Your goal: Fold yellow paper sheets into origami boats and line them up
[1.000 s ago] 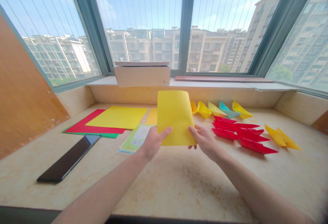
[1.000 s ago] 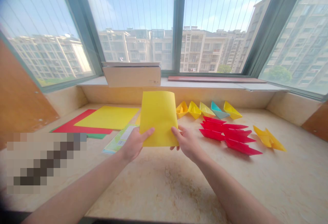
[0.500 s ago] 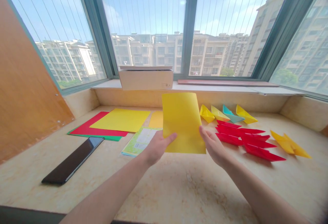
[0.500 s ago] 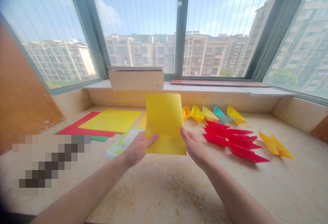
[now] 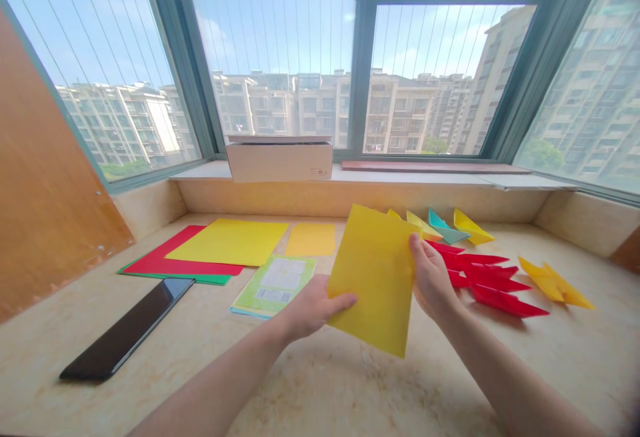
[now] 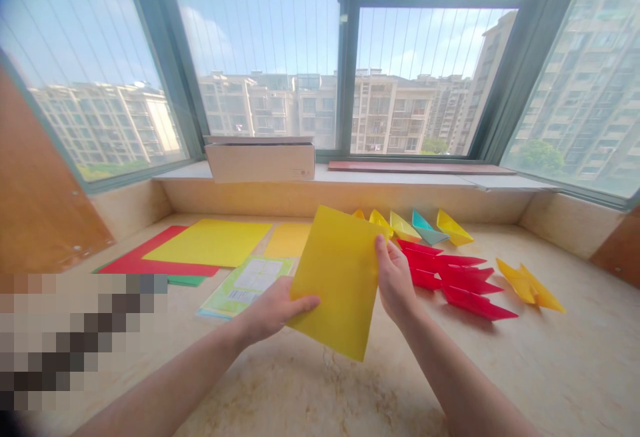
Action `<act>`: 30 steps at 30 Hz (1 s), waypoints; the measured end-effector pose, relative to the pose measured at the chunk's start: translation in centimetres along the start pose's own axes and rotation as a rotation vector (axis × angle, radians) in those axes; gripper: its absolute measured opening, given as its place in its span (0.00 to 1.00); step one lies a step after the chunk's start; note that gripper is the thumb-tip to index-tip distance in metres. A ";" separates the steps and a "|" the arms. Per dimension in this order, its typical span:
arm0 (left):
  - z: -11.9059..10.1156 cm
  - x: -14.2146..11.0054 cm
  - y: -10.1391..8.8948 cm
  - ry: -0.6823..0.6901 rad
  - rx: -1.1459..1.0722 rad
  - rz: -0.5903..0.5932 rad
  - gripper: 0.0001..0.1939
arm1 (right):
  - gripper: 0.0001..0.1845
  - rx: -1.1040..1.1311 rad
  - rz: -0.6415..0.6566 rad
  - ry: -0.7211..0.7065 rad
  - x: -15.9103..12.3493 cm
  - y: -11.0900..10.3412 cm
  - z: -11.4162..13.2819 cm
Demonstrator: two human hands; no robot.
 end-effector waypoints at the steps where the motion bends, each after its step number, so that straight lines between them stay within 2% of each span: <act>1: 0.2 0.0 0.0 -0.015 0.024 0.011 0.27 | 0.23 0.007 -0.015 -0.012 0.0 -0.2 0.2; 5: 0.2 -0.3 0.9 -0.012 0.075 0.088 0.26 | 0.24 0.009 -0.003 -0.031 -0.2 0.0 0.4; 8: -0.8 -0.6 1.5 0.040 0.040 0.113 0.26 | 0.24 -0.031 0.042 -0.035 -0.7 0.8 0.3; 13: -2.5 -0.9 0.8 0.123 -0.077 -0.016 0.26 | 0.25 -0.196 0.133 -0.016 -1.4 2.1 0.4; 17: -2.2 -0.5 -0.1 0.132 -0.095 -0.091 0.26 | 0.29 -0.298 0.150 -0.003 -1.6 2.3 0.7; 20: -1.9 -0.3 -0.5 0.147 -0.076 -0.104 0.26 | 0.31 -0.275 0.116 -0.021 -1.6 2.0 1.3; 26: -1.4 -0.3 -0.1 0.107 -0.086 -0.071 0.25 | 0.27 -0.253 0.048 -0.077 -1.3 1.2 2.0; 30: -1.3 -0.3 -0.3 0.092 -0.097 -0.097 0.26 | 0.29 -0.272 0.058 -0.057 -1.3 1.4 1.9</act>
Point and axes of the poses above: each hand's wrist, its own x-axis towards the middle knuckle, its own y-axis out of the palm, z = x × y, the point moved 10 cm from there along x, towards the middle knuckle, and after that the axes turned 9 degrees about -x, right-handed, at the moved point
